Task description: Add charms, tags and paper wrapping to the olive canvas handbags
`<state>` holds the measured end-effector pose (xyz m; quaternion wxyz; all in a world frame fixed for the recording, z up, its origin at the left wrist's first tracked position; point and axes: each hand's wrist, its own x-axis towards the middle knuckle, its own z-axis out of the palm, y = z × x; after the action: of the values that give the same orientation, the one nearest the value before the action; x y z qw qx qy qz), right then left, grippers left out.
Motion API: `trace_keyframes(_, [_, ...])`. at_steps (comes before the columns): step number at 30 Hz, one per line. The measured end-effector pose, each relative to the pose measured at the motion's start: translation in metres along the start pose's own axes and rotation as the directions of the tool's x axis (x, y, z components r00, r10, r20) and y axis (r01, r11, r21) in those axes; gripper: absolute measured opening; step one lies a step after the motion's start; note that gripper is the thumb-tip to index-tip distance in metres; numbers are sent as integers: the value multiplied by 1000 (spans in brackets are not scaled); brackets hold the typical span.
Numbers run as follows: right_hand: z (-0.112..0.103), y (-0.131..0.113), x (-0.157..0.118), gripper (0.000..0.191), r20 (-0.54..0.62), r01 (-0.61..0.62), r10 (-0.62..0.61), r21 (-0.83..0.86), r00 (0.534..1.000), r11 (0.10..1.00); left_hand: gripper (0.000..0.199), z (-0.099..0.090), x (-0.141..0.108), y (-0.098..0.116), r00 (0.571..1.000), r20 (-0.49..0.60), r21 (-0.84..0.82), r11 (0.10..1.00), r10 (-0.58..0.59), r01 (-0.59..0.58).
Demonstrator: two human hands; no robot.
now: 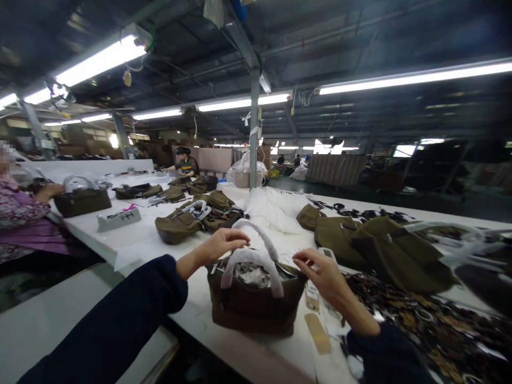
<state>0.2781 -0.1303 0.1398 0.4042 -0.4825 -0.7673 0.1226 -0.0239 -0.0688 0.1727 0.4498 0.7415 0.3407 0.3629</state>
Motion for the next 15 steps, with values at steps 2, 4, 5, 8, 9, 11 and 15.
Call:
trace_keyframes(2, [8,-16,15,20,171,87,-101,89,980,992,34,-11,-25,-20,935,-354,20,1000,21,-15])
trace_keyframes(4, [28,-24,33,17,367,120,-167,150,915,981,37,-12,-52,-49,771,-637,0,1000,7,-8])
trace_keyframes(5, [42,-24,42,16,455,139,-200,164,868,977,40,-9,-65,-64,677,-735,-31,999,-17,-9])
trace_keyframes(8, [85,-16,64,17,647,206,-275,182,711,962,51,9,-90,-98,617,-762,-239,971,-200,20])
trace_keyframes(9, [98,-13,68,18,696,215,-278,179,662,960,52,17,-92,-104,667,-704,-310,951,-244,21])
trace_keyframes(11, [117,-7,73,19,760,213,-262,165,595,963,53,30,-89,-108,762,-587,-410,912,-274,12])
trace_keyframes(15, [122,-7,67,25,758,230,-261,150,597,961,49,38,-65,-97,753,-592,-419,908,-286,15])
